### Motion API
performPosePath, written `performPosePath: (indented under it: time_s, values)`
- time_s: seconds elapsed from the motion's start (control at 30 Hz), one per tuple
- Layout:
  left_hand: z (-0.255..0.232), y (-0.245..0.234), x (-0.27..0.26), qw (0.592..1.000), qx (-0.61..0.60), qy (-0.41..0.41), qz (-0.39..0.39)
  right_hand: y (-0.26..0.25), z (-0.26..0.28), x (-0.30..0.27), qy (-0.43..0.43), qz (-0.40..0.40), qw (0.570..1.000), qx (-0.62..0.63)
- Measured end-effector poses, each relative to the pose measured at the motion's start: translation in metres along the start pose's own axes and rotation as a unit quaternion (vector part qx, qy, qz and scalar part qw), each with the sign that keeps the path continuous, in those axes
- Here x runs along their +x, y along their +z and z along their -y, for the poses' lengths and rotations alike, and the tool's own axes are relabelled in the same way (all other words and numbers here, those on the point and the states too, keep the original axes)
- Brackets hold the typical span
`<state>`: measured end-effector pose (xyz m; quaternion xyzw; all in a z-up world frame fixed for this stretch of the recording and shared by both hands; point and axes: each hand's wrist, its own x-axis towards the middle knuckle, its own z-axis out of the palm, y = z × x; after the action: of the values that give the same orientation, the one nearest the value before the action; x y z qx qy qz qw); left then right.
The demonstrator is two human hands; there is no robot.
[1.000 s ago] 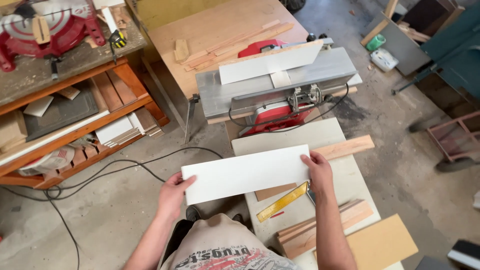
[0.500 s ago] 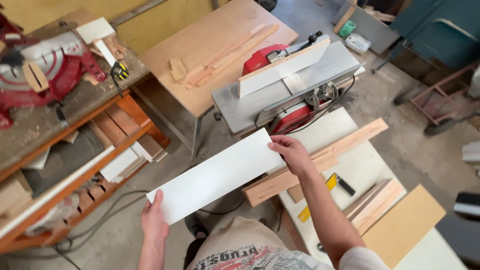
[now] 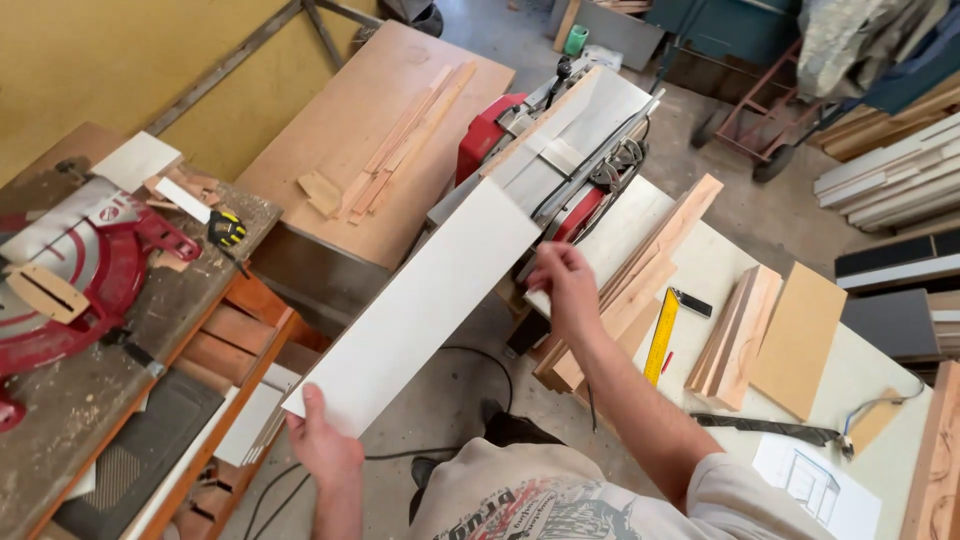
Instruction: The person uses a miter saw to cut a white rectangular board into smaller pieces. After each cut, the person moves to a table saw to process the cut piece before returning to the miter saw to repeat the cutting process.
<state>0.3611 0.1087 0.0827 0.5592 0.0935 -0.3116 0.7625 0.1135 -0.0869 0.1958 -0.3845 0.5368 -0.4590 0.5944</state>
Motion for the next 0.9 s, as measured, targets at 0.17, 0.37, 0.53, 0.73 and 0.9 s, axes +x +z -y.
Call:
performPosePath:
  time_s: [0.17, 0.37, 0.53, 0.73, 0.9]
  values:
    - [0.018, 0.044, -0.011, 0.887, 0.035, 0.382, 0.257, 0.017, 0.012, -0.007, 0.013, 0.160, 0.986, 0.043]
    - [0.041, 0.132, -0.026, 0.444, 0.059, 0.817, 0.364, -0.027, 0.013, 0.076, -0.125, 0.063, 0.987, 0.083]
    - [0.083, 0.167, -0.005, 0.412, 0.060, 0.804, 0.423, -0.089, -0.022, 0.149, -0.189, -0.088, 0.978, -0.011]
    - [0.114, 0.217, 0.038, 0.421, 0.166, 0.783, 0.427, -0.072, 0.017, 0.182, -0.217, -0.149, 0.948, -0.179]
    - [0.153, 0.258, 0.086, 0.471, 0.255, 0.764, 0.361, -0.061, 0.031, 0.232, -0.253, -0.176, 0.920, -0.243]
